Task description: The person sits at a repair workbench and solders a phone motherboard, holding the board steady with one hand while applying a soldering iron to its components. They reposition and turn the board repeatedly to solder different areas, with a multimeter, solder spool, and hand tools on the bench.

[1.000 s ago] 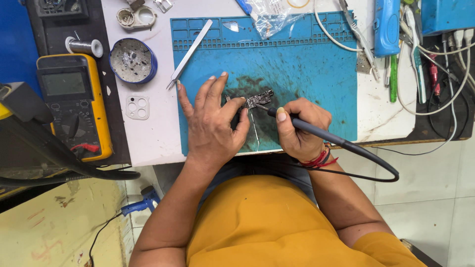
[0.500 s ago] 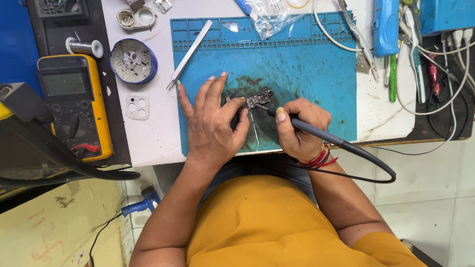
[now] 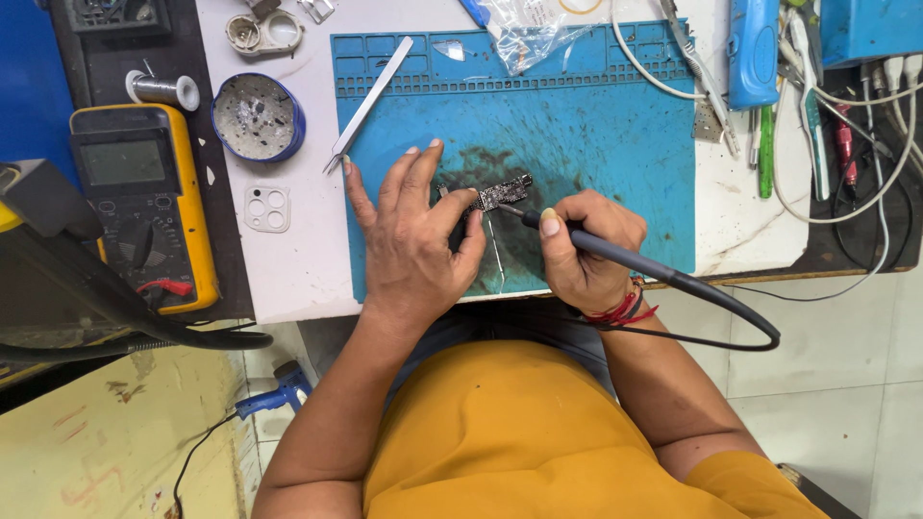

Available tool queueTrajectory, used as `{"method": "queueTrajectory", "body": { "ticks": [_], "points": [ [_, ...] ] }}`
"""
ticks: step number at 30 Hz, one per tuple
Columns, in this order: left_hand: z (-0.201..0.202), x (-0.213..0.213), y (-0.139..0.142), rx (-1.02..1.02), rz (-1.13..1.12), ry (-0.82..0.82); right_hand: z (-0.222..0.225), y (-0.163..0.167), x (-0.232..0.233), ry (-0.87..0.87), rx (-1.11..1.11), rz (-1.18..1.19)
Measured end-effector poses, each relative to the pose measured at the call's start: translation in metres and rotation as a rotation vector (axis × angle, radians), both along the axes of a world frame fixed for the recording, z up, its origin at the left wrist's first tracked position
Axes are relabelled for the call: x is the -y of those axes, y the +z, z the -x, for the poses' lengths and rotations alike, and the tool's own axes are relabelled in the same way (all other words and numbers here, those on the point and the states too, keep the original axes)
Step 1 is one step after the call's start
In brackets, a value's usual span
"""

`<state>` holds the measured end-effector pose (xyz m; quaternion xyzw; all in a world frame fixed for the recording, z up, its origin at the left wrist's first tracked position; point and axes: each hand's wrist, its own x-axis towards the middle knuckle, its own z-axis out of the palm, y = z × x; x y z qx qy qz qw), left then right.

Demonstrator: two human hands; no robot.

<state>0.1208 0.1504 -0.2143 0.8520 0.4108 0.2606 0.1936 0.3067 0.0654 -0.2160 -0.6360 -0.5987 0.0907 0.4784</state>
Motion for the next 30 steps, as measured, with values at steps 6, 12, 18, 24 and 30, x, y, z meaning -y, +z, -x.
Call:
{"method": "queueTrajectory", "body": {
  "ticks": [6,12,18,24,30],
  "points": [
    [0.0001,0.0002,-0.0003,0.002,-0.003,-0.003,-0.0004,0.0002,-0.0001,0.000,-0.001,-0.002],
    [0.0002,0.0002,-0.0006,-0.006,-0.002,-0.003,0.0003,-0.0004,-0.0003,-0.005,-0.003,0.000],
    [0.0004,0.0001,-0.0009,-0.009,-0.001,-0.002,-0.0004,-0.0004,0.0001,-0.010,0.009,0.003],
    [0.0002,-0.0001,-0.0009,-0.005,-0.006,-0.002,0.0002,-0.0002,-0.0002,-0.008,-0.007,0.002],
    [0.0002,-0.0002,-0.0007,-0.004,-0.007,-0.002,0.0003,-0.0003,-0.0006,-0.007,-0.010,-0.002]
  ]
}}
